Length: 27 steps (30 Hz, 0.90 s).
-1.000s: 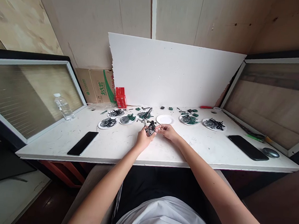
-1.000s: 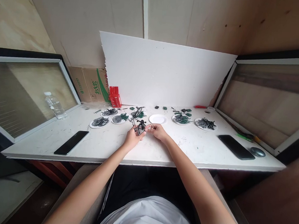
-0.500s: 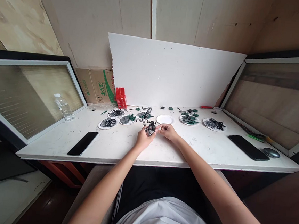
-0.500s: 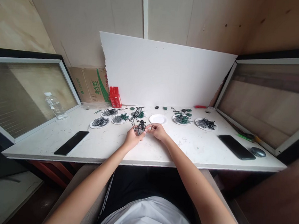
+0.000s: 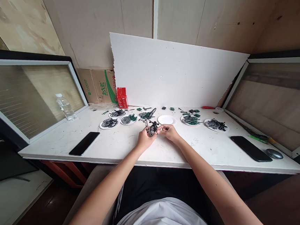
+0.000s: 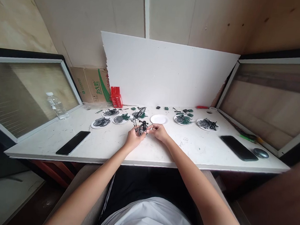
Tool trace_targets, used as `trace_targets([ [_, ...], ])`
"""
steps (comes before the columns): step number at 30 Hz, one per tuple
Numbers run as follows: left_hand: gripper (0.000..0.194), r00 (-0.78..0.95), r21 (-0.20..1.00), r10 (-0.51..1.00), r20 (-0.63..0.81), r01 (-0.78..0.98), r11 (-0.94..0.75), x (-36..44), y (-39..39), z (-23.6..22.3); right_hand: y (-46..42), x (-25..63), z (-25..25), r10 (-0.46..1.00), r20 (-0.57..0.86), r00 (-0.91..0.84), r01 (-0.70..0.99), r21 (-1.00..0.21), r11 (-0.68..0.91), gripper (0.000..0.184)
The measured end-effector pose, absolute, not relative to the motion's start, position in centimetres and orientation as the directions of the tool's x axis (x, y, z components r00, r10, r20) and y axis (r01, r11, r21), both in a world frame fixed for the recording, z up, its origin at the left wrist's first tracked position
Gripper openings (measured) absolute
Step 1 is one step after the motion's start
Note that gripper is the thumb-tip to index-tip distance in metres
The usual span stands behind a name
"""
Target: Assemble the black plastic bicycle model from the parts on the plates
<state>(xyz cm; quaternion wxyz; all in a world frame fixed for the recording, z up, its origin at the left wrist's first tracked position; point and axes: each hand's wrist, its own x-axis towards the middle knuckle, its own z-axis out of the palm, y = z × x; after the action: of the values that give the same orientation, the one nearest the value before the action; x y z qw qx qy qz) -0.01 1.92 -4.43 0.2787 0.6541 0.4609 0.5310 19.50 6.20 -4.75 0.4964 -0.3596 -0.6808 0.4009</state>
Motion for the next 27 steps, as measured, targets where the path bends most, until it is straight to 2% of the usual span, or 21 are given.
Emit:
trace_targets([
  [23,0.021,-0.042,0.761,0.856,0.515,0.481,-0.434,-0.06,1.37,-4.32,5.83,19.32,-4.66,0.882,0.386,-0.27,0.158,-0.886,0.436,0.055],
  [27,0.017,-0.051,0.752,0.861,0.507,0.515,-0.412,0.05,1.26,-4.14,6.07,19.43,-4.72,0.884,0.411,-0.225,0.177,-0.874,0.452,0.055],
])
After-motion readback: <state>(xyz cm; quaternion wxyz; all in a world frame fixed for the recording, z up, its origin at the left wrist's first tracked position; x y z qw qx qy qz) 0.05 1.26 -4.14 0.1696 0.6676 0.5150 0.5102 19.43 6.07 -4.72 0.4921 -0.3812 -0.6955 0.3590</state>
